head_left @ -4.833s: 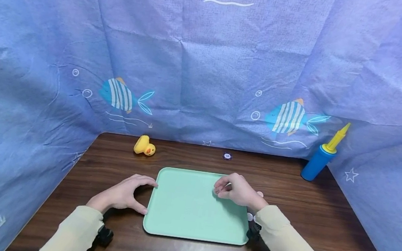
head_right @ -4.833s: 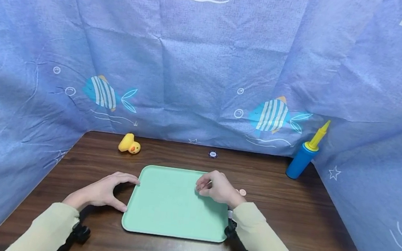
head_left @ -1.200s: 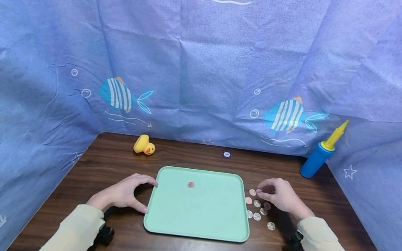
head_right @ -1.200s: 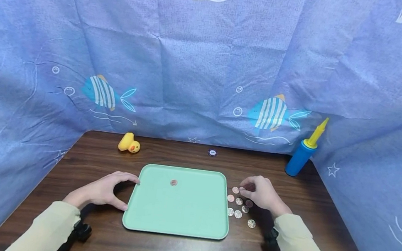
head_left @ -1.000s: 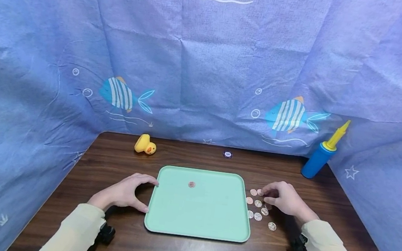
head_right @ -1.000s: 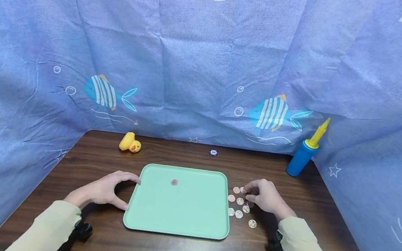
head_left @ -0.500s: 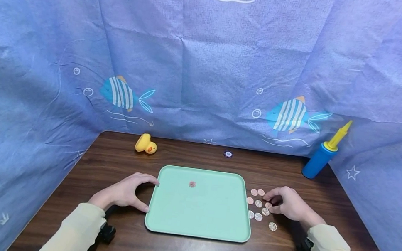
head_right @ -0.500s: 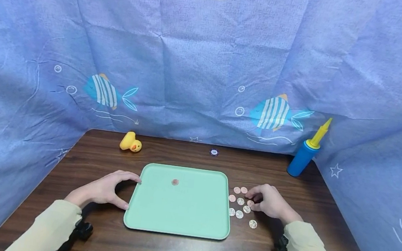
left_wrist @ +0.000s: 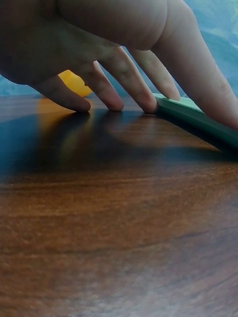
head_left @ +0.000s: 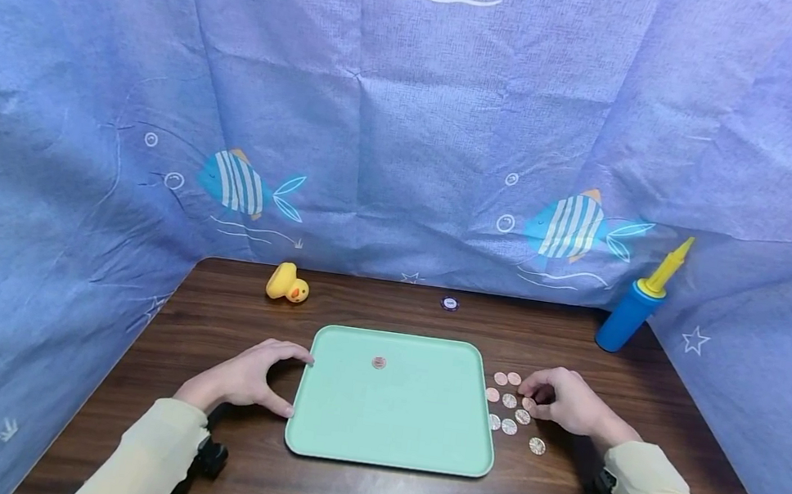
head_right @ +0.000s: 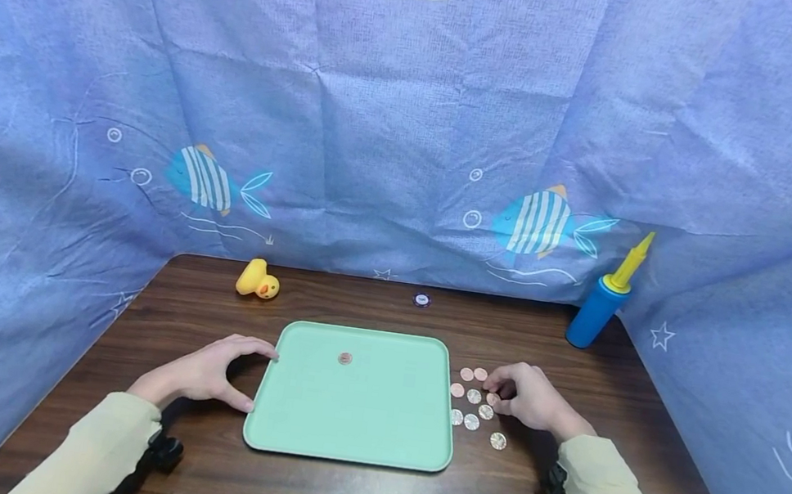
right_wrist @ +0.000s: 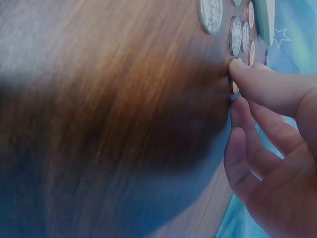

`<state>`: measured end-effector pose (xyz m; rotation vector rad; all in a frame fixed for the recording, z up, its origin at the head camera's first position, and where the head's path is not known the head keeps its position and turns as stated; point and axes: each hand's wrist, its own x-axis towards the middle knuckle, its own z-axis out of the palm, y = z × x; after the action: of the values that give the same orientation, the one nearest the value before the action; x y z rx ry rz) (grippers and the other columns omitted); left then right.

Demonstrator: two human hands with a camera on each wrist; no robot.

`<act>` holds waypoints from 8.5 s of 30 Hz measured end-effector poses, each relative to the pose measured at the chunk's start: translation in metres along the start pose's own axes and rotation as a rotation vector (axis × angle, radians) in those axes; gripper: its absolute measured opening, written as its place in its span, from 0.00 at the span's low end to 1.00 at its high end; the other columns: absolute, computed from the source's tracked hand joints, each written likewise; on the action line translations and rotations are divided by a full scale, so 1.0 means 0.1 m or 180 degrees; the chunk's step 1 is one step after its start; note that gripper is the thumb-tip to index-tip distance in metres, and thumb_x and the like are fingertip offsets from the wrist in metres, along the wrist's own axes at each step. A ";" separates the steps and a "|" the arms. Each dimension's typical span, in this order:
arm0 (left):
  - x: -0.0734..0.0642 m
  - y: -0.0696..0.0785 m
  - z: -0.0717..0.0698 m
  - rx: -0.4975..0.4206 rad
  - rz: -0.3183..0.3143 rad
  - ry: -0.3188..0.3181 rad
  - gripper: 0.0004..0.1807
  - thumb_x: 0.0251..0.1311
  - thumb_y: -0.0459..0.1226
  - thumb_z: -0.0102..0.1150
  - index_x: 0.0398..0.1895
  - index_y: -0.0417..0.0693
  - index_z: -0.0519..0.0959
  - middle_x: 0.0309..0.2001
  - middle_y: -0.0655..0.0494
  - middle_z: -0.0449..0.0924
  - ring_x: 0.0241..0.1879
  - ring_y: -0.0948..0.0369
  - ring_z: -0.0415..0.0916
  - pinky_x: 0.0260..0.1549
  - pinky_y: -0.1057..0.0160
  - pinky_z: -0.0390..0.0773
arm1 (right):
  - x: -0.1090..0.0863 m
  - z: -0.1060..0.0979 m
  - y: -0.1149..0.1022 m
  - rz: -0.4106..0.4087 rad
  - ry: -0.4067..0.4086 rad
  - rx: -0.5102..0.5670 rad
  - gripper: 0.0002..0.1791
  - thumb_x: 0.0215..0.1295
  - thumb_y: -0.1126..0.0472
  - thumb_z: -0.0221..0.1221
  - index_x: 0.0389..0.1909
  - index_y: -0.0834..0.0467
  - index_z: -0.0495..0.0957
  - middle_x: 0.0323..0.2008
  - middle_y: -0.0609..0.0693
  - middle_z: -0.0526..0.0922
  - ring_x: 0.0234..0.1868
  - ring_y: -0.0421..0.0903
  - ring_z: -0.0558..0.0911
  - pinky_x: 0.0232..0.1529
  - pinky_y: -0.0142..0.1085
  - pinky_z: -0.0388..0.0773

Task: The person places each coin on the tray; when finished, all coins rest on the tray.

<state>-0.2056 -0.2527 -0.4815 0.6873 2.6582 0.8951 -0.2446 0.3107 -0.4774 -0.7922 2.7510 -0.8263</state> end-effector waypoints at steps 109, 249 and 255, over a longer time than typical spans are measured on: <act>0.02 -0.05 -0.01 -0.0033 -0.0087 -0.0032 0.44 0.47 0.58 0.83 0.69 0.60 0.77 0.72 0.53 0.72 0.74 0.46 0.62 0.69 0.36 0.64 | 1.04 0.50 -0.98 -0.0212 0.0024 0.1014 0.07 0.65 0.69 0.71 0.42 0.62 0.88 0.33 0.50 0.87 0.37 0.42 0.82 0.42 0.32 0.83; 0.03 -0.06 0.00 0.0014 -0.0003 -0.0052 0.44 0.47 0.59 0.82 0.69 0.58 0.77 0.71 0.54 0.74 0.72 0.46 0.64 0.69 0.38 0.65 | 0.39 0.07 -0.04 0.0070 0.0419 -0.0352 0.07 0.58 0.73 0.72 0.34 0.59 0.88 0.27 0.44 0.84 0.30 0.38 0.78 0.33 0.36 0.77; 0.03 -0.05 0.00 -0.0007 -0.0034 -0.0044 0.44 0.47 0.58 0.83 0.68 0.58 0.77 0.71 0.54 0.74 0.73 0.46 0.64 0.70 0.38 0.64 | 0.40 0.07 -0.06 0.0073 0.0409 -0.0348 0.08 0.57 0.74 0.70 0.34 0.59 0.87 0.27 0.44 0.85 0.30 0.39 0.80 0.33 0.36 0.78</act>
<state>-0.2101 -0.2546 -0.4847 0.6757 2.6459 0.8873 -0.2735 0.2817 -0.4802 -0.7497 2.9346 -0.7528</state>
